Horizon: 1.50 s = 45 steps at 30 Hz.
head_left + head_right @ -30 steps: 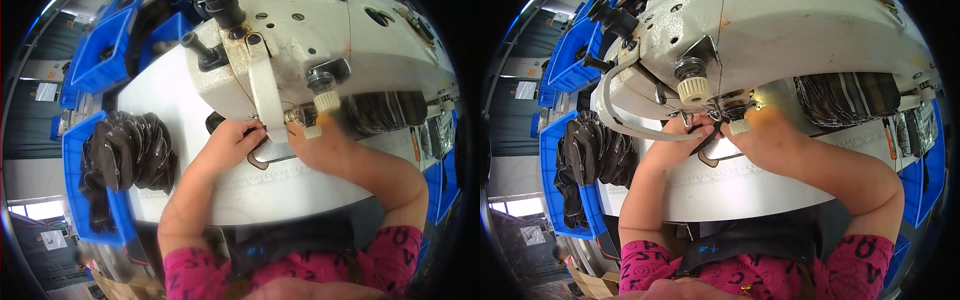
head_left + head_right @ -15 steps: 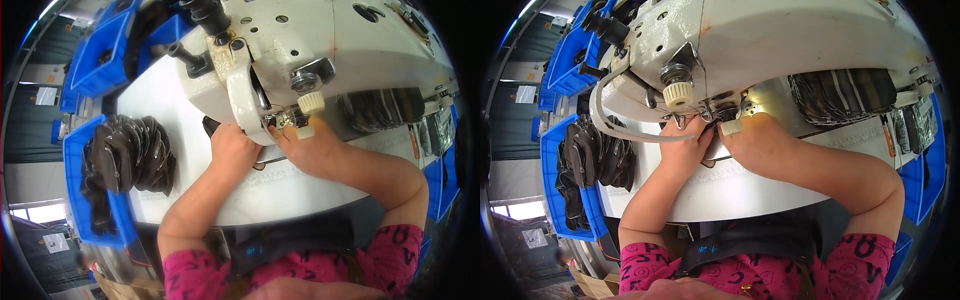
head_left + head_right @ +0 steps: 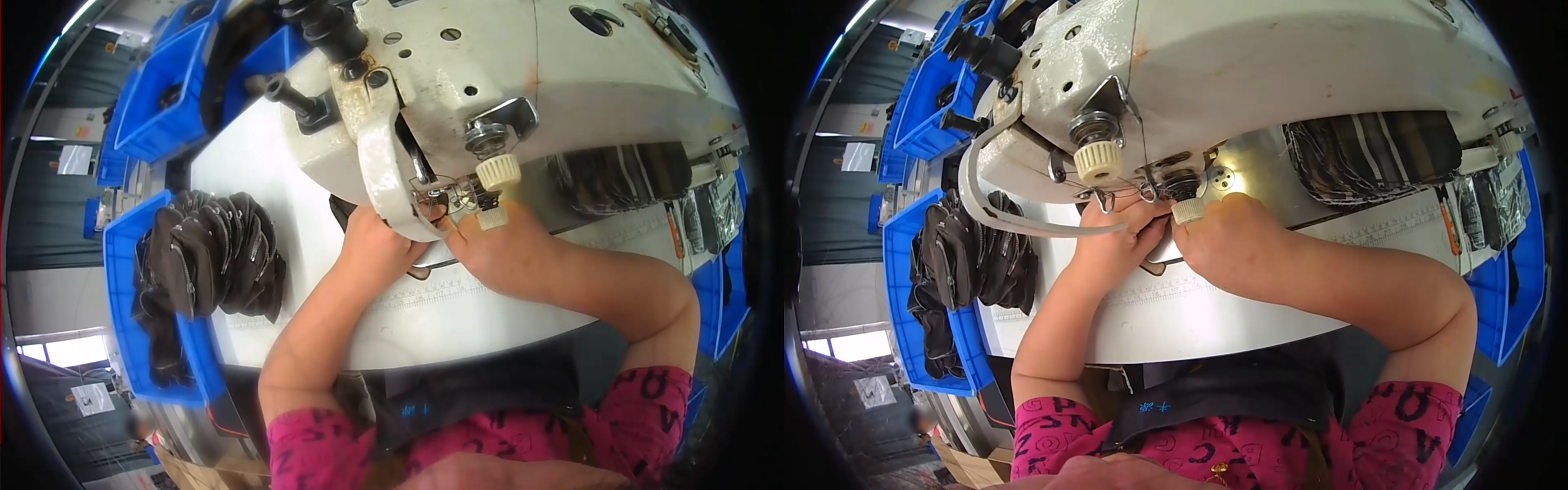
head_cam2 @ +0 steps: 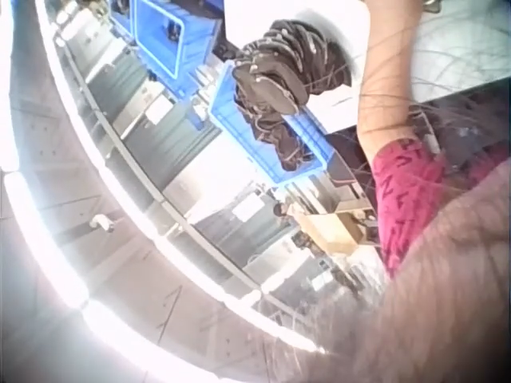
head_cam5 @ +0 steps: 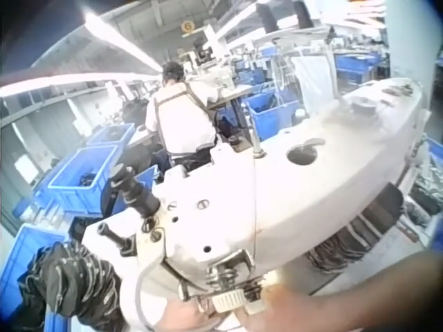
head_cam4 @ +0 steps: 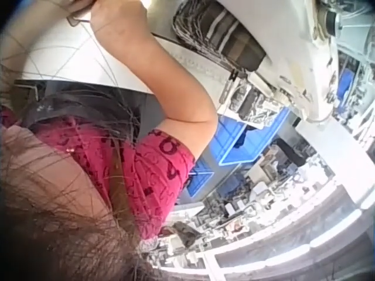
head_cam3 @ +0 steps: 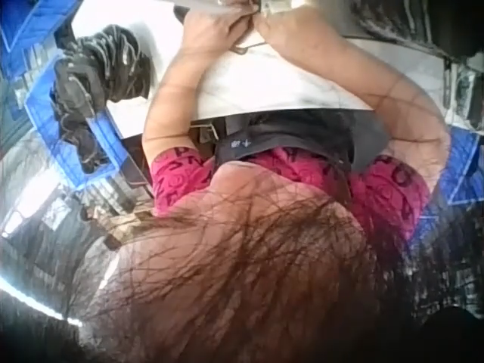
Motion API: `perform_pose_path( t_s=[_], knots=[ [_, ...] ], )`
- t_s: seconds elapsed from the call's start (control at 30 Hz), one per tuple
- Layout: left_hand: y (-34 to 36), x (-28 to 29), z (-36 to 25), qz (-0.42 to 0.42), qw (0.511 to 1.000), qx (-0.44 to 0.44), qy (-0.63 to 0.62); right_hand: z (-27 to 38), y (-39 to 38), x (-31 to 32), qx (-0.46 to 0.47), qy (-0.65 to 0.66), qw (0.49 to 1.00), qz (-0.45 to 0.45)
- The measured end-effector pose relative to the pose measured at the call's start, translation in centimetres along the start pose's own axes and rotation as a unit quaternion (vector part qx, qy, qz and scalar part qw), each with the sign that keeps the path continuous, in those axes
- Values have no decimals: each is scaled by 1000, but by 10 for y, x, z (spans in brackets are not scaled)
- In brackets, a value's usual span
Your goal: Sewing pieces of leather or fabric together using an industrial sewing machine.
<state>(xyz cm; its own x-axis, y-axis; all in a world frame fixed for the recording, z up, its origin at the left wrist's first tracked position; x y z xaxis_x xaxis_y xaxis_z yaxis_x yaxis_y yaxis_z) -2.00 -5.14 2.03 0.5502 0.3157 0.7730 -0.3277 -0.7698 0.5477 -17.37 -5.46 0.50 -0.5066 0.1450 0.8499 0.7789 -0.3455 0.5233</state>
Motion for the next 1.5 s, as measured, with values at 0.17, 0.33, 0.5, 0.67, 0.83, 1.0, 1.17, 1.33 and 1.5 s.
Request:
perform_pose_path(
  t_s=[0.17, 0.33, 0.5, 0.67, 0.83, 1.0, 1.17, 1.33, 1.5],
  knots=[
    [0, 1, 0, 6, 1000, -5, 4, 1, 2, 2, 7, -3, 1000, -12],
    [0, 2, -4, 20, 998, -43, 31, 1, 0, 3, 11, 5, 1000, 10],
    [-7, -2, -2, 30, 998, -25, 56, 2, 1, 2, 14, 9, 1000, 21],
    [-9, -6, -5, 29, 997, -10, 66, 2, 1, -1, -1, 14, 999, 30],
    [-9, -13, -14, 7, 994, 10, 109, 1, 2, 0, -2, 4, 1000, 25],
    [-4, -7, -15, 12, 995, 37, 94, -2, 0, -2, 4, -12, 1000, 29],
    [-1, -2, -6, 19, 996, 85, 17, -3, -1, -4, 4, -14, 1000, 4],
    [-8, -5, -3, 47, 996, 48, 56, -5, -4, -12, -4, 2, 1000, 7],
    [-7, -2, -4, 77, 993, 16, 85, -6, -2, -12, -8, 13, 1000, 9]
  ],
)
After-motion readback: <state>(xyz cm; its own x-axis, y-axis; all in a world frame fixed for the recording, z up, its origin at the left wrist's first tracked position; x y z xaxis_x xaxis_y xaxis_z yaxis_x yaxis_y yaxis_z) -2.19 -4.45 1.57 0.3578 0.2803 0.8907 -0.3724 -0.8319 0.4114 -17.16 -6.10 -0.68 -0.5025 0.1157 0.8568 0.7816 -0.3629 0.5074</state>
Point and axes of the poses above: each hand's wrist, its own y-axis towards the middle knuckle, its own x-axis out of the back of the hand, z = x × y, the point moved 5 cm from there along y, towards the middle knuckle, and after that the axes turned 11 degrees about -z, right-handed, at the moved point
